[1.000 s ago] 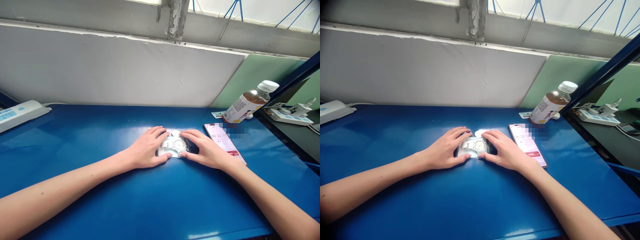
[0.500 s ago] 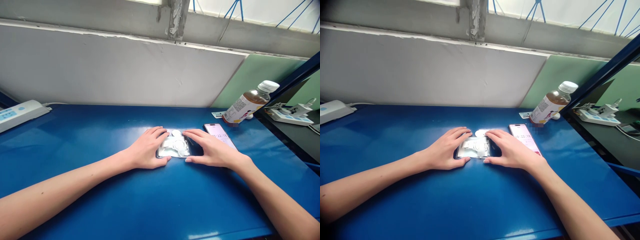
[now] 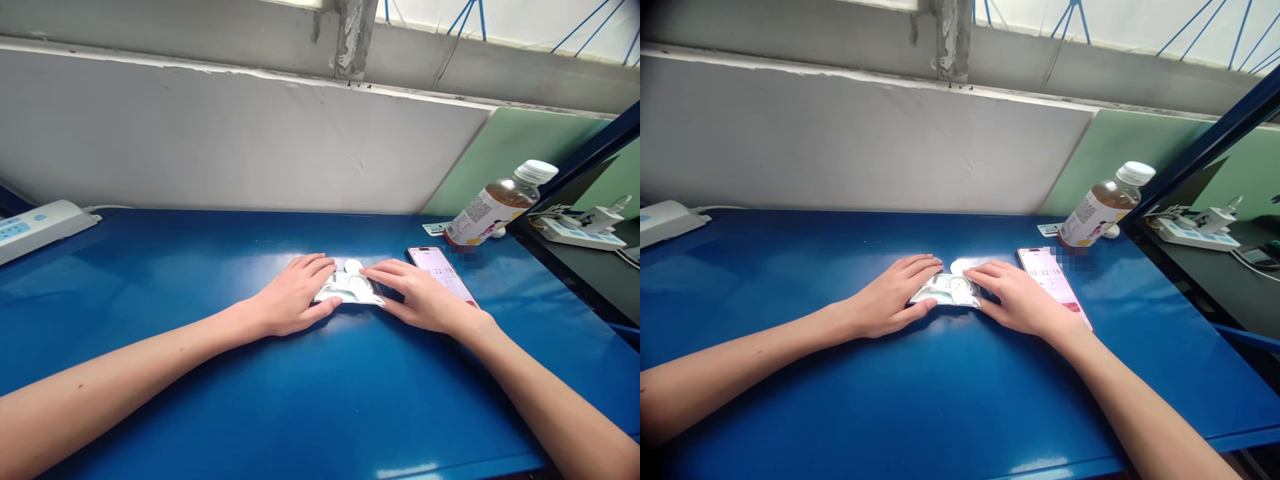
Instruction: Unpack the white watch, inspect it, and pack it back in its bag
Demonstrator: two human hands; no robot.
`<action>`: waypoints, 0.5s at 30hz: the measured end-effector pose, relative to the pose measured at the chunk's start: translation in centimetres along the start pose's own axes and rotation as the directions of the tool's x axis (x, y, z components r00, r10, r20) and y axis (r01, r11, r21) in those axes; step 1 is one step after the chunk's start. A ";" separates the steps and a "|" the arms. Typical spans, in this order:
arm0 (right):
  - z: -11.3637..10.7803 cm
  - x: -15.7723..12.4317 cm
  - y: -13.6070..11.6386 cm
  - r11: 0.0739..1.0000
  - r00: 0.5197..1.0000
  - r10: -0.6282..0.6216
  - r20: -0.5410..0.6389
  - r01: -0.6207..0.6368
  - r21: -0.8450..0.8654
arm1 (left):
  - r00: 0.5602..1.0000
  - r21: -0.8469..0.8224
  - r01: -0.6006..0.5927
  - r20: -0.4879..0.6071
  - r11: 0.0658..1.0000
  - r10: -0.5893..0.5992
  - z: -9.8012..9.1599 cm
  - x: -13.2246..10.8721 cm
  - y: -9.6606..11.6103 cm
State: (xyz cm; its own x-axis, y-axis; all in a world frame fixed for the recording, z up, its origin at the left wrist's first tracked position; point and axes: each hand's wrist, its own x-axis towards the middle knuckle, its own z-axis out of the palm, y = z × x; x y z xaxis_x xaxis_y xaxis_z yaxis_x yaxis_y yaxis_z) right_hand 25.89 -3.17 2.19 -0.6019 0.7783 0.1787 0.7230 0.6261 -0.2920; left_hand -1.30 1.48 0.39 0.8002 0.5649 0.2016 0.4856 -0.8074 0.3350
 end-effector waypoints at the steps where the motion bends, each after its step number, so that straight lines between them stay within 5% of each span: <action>1: 0.0 0.0 0.0 1.000 1.000 -0.003 -0.013 0.004 0.007 | 1.000 -0.022 -0.007 -0.010 1.000 0.007 -0.1 0.0 0.0; 9: 0.2 0.2 -0.5 0.968 0.987 0.063 -0.149 -0.024 0.248 | 0.974 -0.319 -0.014 -0.218 0.948 -0.059 -0.3 -0.1 -0.3; 15: 0.4 0.3 -0.7 0.924 0.968 0.194 -0.162 -0.125 0.362 | 0.956 -0.319 0.007 -0.275 0.948 -0.100 0.3 -0.2 -0.3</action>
State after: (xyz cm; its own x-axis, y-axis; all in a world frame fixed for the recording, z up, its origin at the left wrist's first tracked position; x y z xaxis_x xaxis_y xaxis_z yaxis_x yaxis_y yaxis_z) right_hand 25.02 -3.37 2.04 -0.3870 0.8822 0.2681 0.6206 0.4643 -0.6320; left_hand -1.50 1.51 -0.01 0.6202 0.6675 0.4120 0.3535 -0.7067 0.6128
